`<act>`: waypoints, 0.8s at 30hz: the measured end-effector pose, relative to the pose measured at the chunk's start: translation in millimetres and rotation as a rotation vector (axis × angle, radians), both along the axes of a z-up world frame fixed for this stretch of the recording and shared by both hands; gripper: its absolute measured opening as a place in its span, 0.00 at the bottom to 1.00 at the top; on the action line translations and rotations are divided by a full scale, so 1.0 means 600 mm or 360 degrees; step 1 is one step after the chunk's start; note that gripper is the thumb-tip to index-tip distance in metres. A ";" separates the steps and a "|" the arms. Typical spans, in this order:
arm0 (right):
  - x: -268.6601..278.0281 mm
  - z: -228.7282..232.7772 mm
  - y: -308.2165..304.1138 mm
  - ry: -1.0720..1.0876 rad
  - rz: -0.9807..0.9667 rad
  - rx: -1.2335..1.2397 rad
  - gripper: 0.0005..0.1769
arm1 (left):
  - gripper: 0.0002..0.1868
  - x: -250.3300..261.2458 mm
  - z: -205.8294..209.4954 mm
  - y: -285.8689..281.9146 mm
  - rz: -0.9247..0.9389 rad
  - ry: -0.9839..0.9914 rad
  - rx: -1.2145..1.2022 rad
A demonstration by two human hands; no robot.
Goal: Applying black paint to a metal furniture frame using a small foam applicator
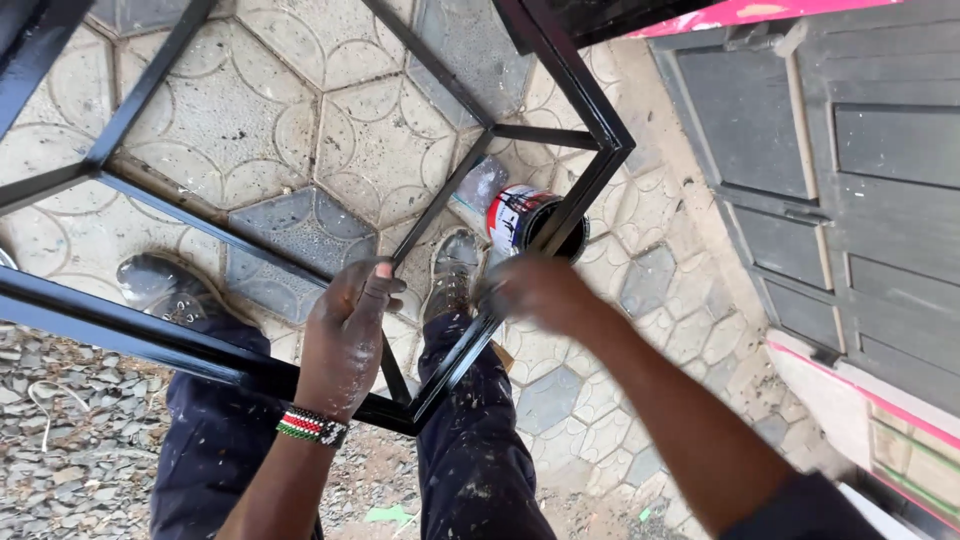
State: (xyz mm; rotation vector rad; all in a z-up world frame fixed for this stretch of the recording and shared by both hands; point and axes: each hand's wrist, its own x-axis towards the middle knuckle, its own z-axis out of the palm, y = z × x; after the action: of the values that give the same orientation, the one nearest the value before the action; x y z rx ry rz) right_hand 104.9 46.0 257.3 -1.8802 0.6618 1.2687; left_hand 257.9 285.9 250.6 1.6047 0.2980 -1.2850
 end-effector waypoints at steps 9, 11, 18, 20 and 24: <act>-0.010 -0.062 -0.376 -0.0262 0.0534 -0.1055 0.23 | 0.26 -0.069 -0.013 -0.035 -0.0056 -0.0168 0.0047; -0.014 -0.078 -0.373 -0.0305 0.0791 -0.0985 0.20 | 0.25 -0.086 -0.019 -0.048 0.0048 -0.0207 0.0048; -0.041 -0.034 -0.210 -0.0300 0.0572 -0.0694 0.22 | 0.20 -0.107 0.027 -0.037 0.0551 -0.0304 0.0165; -0.079 -0.052 -0.151 -0.0430 0.0557 -0.0556 0.18 | 0.20 -0.108 0.030 -0.018 0.0582 -0.0366 0.0126; -0.108 -0.044 0.012 -0.0348 0.0338 -0.0418 0.17 | 0.21 -0.100 0.043 0.025 0.0473 -0.0462 0.0062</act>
State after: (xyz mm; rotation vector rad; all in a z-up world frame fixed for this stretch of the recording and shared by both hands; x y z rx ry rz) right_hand 39.9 53.5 231.1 -2.3179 0.5435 1.1236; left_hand 197.9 300.7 276.5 1.6823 0.3654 -0.8141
